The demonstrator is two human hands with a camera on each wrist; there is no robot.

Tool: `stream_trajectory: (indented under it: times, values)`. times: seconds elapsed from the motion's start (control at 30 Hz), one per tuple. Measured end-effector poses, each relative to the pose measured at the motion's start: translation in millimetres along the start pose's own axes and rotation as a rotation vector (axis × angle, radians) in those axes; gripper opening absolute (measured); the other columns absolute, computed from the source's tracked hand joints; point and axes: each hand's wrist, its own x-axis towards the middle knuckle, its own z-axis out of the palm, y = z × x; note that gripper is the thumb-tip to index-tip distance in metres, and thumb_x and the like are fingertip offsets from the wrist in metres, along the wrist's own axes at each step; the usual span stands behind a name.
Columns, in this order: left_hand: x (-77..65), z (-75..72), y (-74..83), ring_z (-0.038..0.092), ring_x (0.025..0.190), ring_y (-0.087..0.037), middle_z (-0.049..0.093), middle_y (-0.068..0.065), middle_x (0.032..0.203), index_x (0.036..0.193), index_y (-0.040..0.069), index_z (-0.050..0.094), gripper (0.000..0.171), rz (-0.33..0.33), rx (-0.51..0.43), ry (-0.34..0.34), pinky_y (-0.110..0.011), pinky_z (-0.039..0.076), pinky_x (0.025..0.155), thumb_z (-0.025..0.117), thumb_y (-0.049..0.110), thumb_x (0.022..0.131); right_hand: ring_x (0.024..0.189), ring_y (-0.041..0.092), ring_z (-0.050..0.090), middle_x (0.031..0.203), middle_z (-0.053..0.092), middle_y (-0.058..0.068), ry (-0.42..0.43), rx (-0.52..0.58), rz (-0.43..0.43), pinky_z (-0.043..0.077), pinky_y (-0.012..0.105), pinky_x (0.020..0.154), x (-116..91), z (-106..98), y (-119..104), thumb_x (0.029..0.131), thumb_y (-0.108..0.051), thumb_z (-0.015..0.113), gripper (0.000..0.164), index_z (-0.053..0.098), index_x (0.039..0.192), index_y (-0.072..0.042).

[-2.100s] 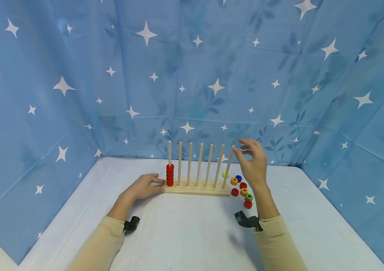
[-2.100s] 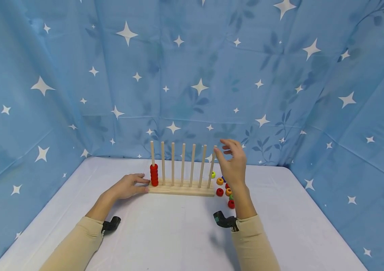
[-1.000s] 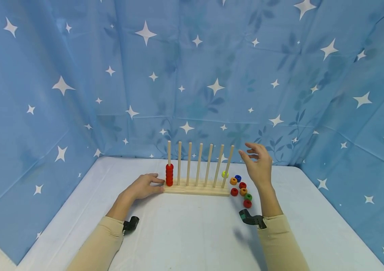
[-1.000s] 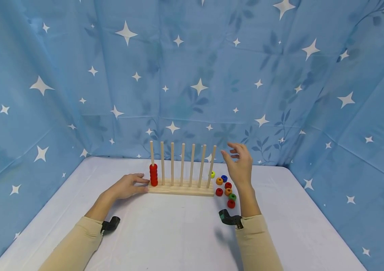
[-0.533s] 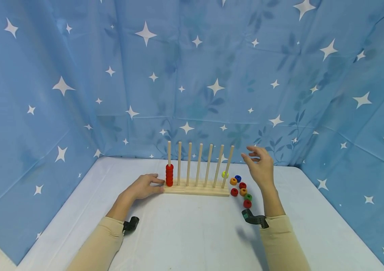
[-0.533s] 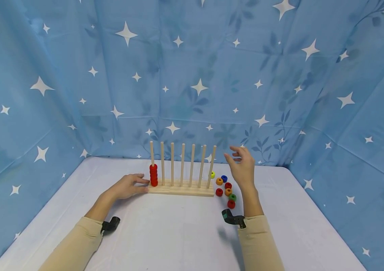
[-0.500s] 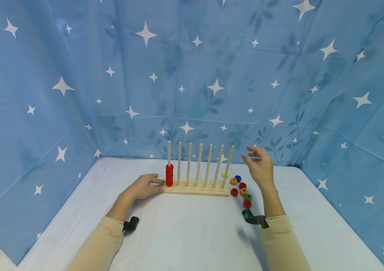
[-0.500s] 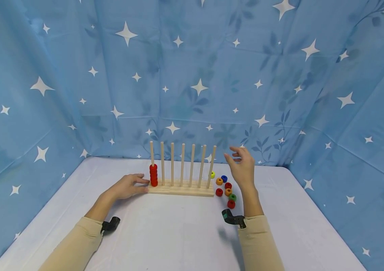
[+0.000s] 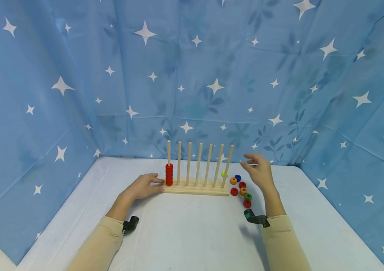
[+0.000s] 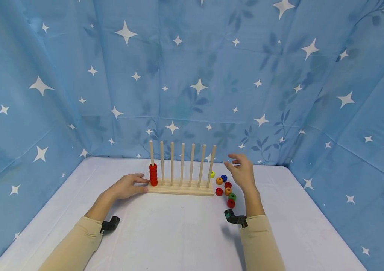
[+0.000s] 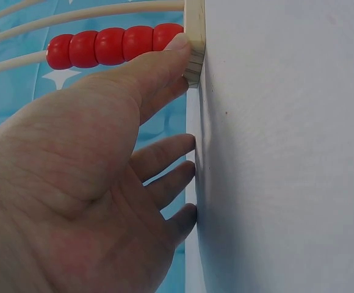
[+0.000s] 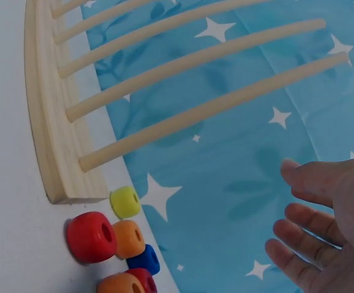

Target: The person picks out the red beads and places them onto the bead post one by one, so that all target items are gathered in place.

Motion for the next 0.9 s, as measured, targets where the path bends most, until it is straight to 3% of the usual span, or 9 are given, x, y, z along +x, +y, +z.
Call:
stream_trajectory:
  times: [0.37, 0.6, 0.9]
  values:
    - [0.1, -0.1, -1.0, 0.037, 0.148, -0.053, 0.046, -0.030, 0.157, 0.132, 0.011, 0.074, 0.041, 0.019, 0.007, -0.005, -0.069, 0.031, 0.119, 0.075, 0.031, 0.096, 0.127, 0.044, 0.058, 0.142, 0.058, 0.024, -0.133, -0.043, 0.083, 0.053, 0.059, 0.104, -2.3, 2.4, 10.9, 0.102, -0.018, 0.068, 0.041, 0.062, 0.139, 0.000]
    - [-0.1, 0.3, -1.0, 0.038, 0.148, -0.052, 0.047, -0.029, 0.157, 0.132, 0.011, 0.074, 0.040, 0.009, -0.006, -0.001, -0.068, 0.031, 0.119, 0.075, 0.031, 0.096, 0.127, 0.046, 0.058, 0.144, 0.057, 0.026, -0.244, -0.109, 0.129, 0.056, 0.059, 0.099, -3.1, 6.3, 18.6, 0.101, -0.021, 0.070, 0.043, 0.063, 0.139, -0.001]
    - [-0.1, -0.4, -2.7, 0.037, 0.149, -0.052, 0.046, -0.029, 0.157, 0.132, 0.011, 0.074, 0.040, 0.018, -0.016, -0.004, -0.068, 0.031, 0.119, 0.075, 0.030, 0.097, 0.128, 0.045, 0.059, 0.145, 0.059, 0.025, -0.282, -0.123, 0.159, 0.057, 0.057, 0.099, -2.9, 9.5, 26.3, 0.101, -0.020, 0.070, 0.043, 0.062, 0.140, -0.003]
